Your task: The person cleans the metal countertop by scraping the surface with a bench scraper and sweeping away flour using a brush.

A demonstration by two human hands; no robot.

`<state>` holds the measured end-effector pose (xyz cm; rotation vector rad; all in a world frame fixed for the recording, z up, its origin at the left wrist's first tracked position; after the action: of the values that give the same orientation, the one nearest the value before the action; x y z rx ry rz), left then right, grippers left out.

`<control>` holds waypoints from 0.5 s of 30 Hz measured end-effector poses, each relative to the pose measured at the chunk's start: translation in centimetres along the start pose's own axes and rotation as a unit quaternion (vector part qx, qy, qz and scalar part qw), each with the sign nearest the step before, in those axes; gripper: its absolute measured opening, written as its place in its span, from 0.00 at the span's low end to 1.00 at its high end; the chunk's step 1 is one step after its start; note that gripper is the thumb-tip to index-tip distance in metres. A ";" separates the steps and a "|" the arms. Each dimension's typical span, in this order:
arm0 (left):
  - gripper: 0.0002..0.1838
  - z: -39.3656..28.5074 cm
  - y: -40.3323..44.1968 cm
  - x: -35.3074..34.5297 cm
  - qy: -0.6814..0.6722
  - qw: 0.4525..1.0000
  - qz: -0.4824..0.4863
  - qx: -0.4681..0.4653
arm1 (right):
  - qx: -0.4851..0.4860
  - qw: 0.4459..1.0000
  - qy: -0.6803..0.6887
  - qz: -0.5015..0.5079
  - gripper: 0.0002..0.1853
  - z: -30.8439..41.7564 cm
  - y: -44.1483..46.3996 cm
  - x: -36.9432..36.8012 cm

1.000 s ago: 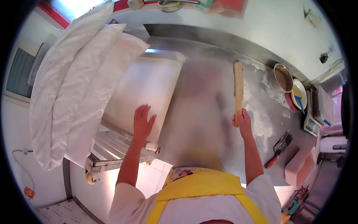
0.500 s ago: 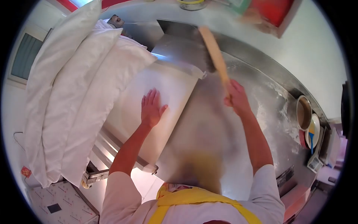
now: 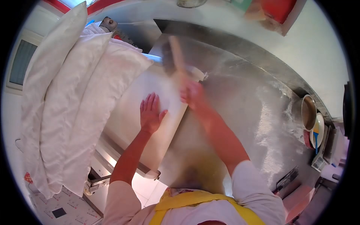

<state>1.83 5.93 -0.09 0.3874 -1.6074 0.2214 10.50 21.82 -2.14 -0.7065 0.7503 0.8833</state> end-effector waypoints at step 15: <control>0.35 0.0 0.6 0.3 -0.024 1.000 0.013 -0.002 | 0.127 0.703 -0.694 -0.087 0.18 17.6 3.9 10.1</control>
<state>1.63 6.41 0.25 0.3715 -1.6605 0.2303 16.24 41.64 -1.53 0.2577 -0.5717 0.8430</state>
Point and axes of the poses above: each hand's wrist, its own y-axis towards the middle knuckle, its own x-axis out of the back of the hand, z = x × y, the point moved 6 cm from there along y, towards the middle knuckle, and after that the axes turned 6 degrees about z, right-handed, at the moved point
